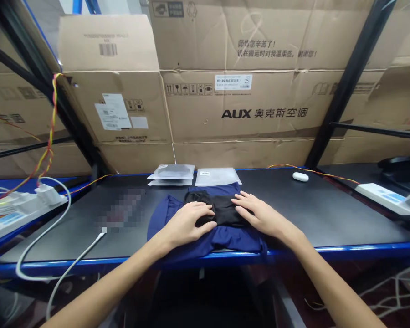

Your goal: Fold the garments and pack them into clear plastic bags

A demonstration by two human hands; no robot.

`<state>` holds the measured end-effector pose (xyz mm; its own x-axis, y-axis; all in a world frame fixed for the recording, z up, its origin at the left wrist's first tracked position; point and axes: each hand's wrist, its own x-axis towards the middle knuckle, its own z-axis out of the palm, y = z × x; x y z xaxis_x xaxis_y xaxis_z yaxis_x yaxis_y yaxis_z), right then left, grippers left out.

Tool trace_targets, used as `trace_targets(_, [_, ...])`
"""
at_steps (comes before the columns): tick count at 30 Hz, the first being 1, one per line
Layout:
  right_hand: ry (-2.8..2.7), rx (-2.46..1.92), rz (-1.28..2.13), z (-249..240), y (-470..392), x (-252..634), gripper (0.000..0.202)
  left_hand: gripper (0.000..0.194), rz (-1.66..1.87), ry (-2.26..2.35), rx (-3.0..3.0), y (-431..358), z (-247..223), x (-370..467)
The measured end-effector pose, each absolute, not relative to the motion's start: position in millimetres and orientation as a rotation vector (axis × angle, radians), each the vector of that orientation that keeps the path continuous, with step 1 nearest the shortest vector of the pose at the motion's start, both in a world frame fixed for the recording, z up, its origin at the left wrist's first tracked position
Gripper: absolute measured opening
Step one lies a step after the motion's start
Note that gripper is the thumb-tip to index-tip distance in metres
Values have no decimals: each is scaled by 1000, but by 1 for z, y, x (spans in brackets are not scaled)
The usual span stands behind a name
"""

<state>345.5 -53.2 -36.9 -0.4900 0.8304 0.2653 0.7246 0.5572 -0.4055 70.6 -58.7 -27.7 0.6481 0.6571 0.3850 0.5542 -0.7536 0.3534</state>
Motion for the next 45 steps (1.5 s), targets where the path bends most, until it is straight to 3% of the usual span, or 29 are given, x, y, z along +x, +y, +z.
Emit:
trace_targets(4, [-2388,-1306,282,-45,-51,355,49,28,849,980,2510,-63,-14,59])
trace_targets(8, [-2410,-1338,256,-50,-51,354,49,36,967,1482,2397,-57,-5,38])
trace_targets(13, [-2423,-1365,251,-50,-53,353,53,57,435,1873,2299,-50,-7,23])
trace_targets(16, [-2424,-1374,259,-50,-54,353,54,47,364,1852,2321,-51,-7,26])
trace_targets(21, [-2388,-1386,217,-50,-55,352,53,21,498,1837,2304,-50,-2,39])
trace_targets(24, [-2274,-1426,215,-51,-59,359,54,15,584,1867,2275,-45,4,51])
trace_targets(30, [-2038,-1622,182,-65,-65,390,56,35,895,1635,2338,-38,8,102])
trace_targets(32, [-2071,-1658,177,-72,-65,396,56,32,931,1398,2454,-40,1,121])
trace_targets(36, [-2113,-1660,175,-77,-65,399,58,29,811,990,2709,-45,-23,146])
trace_targets(45, [-2056,-1605,228,-66,-58,391,57,56,569,792,2780,-43,-20,113])
